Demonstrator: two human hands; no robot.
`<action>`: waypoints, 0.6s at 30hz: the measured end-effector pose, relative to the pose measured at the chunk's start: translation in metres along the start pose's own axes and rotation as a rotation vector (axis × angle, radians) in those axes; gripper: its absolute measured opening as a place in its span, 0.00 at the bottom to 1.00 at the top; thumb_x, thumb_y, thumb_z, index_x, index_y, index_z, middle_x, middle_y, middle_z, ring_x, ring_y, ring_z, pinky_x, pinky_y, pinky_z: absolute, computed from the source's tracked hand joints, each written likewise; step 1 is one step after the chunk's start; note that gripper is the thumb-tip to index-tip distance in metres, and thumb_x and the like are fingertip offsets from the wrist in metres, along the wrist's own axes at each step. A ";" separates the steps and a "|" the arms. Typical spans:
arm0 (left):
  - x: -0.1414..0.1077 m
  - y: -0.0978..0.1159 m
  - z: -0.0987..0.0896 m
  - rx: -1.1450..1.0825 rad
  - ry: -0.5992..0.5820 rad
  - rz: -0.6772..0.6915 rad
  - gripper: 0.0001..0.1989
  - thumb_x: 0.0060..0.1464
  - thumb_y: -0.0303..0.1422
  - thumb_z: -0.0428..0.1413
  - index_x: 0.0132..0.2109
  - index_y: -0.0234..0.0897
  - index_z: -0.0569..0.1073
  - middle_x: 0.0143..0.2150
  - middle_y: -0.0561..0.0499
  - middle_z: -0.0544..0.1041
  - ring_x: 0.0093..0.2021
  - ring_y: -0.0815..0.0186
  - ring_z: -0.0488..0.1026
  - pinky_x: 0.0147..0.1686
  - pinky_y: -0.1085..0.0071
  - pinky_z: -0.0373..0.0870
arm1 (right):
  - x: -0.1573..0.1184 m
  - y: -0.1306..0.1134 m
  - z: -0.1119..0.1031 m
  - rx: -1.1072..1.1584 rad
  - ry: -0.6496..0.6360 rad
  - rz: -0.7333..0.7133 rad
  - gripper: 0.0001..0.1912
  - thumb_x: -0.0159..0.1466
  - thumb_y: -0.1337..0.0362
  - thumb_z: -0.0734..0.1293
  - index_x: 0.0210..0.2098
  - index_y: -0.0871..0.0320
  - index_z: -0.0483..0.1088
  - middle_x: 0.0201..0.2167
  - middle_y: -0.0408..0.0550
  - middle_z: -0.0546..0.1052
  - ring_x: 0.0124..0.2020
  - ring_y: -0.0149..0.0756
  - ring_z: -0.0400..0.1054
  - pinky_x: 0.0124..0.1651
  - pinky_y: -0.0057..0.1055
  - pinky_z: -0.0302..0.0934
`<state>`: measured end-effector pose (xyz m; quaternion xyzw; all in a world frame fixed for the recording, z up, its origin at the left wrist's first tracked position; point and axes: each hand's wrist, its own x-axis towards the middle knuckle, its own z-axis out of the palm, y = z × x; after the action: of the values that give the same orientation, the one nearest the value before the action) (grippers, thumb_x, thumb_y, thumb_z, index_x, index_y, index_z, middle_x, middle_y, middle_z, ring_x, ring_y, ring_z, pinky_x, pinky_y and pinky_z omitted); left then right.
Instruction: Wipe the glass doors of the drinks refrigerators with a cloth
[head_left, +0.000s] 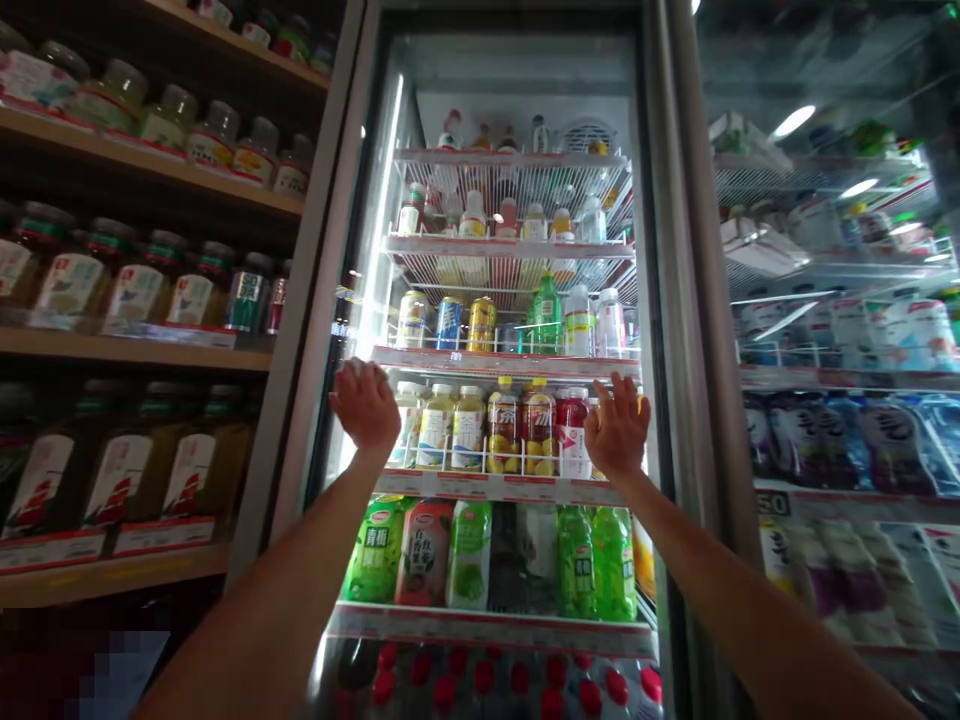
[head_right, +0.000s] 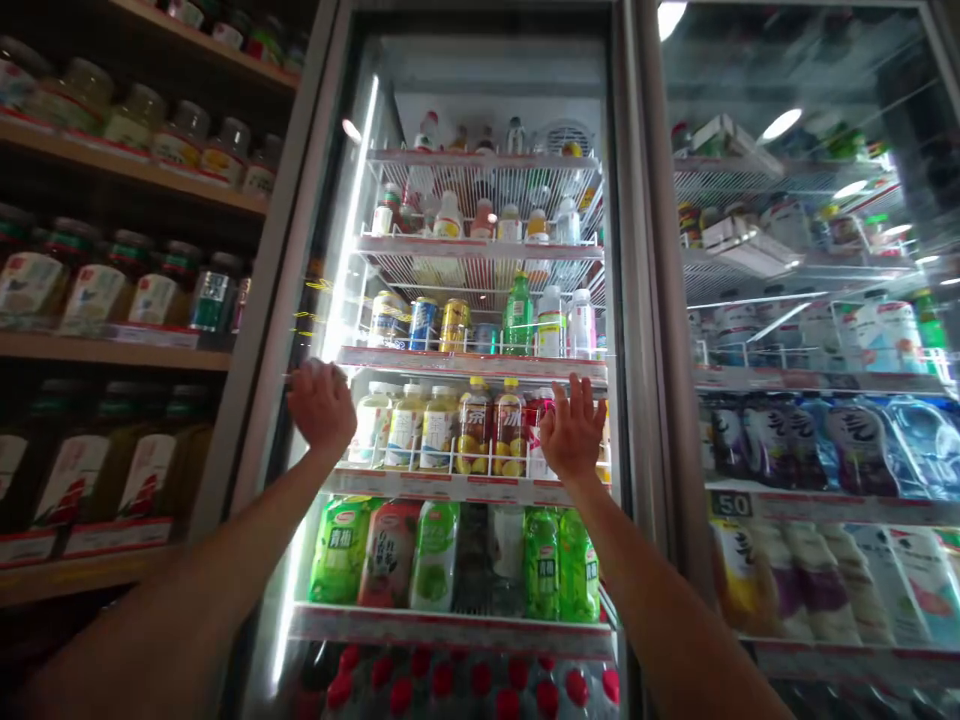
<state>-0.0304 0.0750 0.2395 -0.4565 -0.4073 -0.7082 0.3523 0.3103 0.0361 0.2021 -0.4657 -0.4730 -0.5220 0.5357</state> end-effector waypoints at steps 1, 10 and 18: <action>0.000 0.001 0.001 0.008 0.051 -0.060 0.20 0.59 0.34 0.43 0.54 0.33 0.67 0.62 0.35 0.61 0.64 0.48 0.53 0.56 0.42 0.55 | 0.000 0.000 0.000 -0.005 -0.001 -0.001 0.21 0.62 0.64 0.56 0.54 0.59 0.64 0.61 0.55 0.61 0.65 0.43 0.48 0.62 0.47 0.43; -0.040 0.088 0.029 -0.117 -0.222 0.550 0.19 0.57 0.32 0.46 0.56 0.42 0.67 0.63 0.47 0.62 0.65 0.58 0.53 0.61 0.52 0.52 | -0.001 0.007 0.001 -0.009 -0.004 -0.041 0.22 0.62 0.63 0.56 0.56 0.58 0.62 0.62 0.56 0.60 0.65 0.45 0.48 0.61 0.48 0.44; -0.003 0.040 0.018 -0.035 0.000 0.024 0.20 0.59 0.34 0.43 0.56 0.35 0.65 0.63 0.39 0.59 0.66 0.51 0.49 0.60 0.42 0.48 | 0.000 0.001 0.001 -0.005 -0.029 0.003 0.23 0.61 0.65 0.56 0.55 0.60 0.62 0.62 0.57 0.59 0.65 0.45 0.46 0.62 0.49 0.41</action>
<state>0.0118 0.0749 0.2511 -0.4676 -0.3894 -0.7109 0.3525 0.3114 0.0375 0.2019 -0.4753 -0.4787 -0.5154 0.5285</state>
